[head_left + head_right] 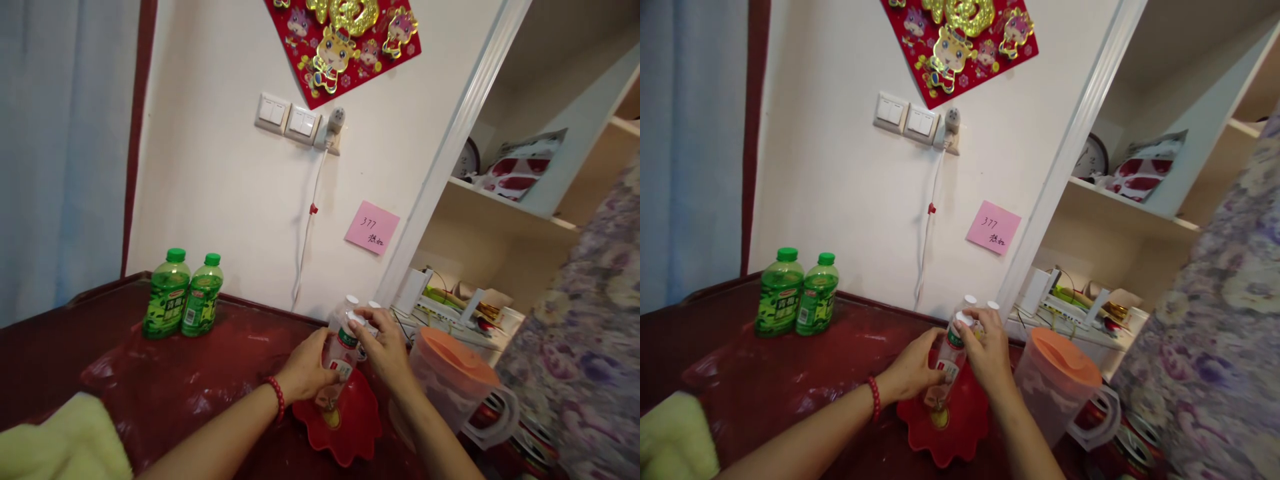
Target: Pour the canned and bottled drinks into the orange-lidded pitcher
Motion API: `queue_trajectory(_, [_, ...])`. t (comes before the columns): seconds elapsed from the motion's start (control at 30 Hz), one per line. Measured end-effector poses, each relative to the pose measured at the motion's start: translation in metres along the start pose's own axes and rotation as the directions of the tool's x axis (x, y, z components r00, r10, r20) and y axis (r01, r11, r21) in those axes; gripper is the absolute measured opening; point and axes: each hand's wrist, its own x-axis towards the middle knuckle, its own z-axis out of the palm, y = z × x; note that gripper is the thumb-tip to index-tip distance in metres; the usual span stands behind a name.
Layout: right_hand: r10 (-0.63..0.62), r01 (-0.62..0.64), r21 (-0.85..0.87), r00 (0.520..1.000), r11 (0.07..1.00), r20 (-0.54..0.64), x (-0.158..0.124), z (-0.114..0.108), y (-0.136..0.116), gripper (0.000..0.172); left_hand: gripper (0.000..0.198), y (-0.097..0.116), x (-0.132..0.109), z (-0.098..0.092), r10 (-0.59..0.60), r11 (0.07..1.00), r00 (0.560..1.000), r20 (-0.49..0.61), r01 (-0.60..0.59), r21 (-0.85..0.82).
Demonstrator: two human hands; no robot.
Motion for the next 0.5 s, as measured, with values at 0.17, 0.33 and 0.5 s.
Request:
queue_trajectory(0.17, [0.013, -0.015, 0.047, 0.998, 0.999, 0.059, -0.0017, -0.0006, -0.0004, 0.029, 0.063, -0.0014, -0.0001, 0.0012, -0.011, 1.0, 1.0, 0.002, 0.011, 0.004])
queue_trajectory(0.33, [0.069, -0.07, 0.046, 0.998, 0.997, 0.012, -0.0004, 0.0034, 0.0033, 0.031, 0.064, 0.0006, -0.0022, 0.0, -0.022, 1.0, 1.0, 0.009, 0.022, -0.005])
queue_trajectory(0.5, [0.079, -0.081, 0.087, 0.996, 0.993, 0.03, -0.0005, 0.0047, -0.0003, 0.037, 0.066, -0.0002, -0.0013, 0.0008, -0.016, 1.0, 1.0, 0.0, 0.016, -0.017])
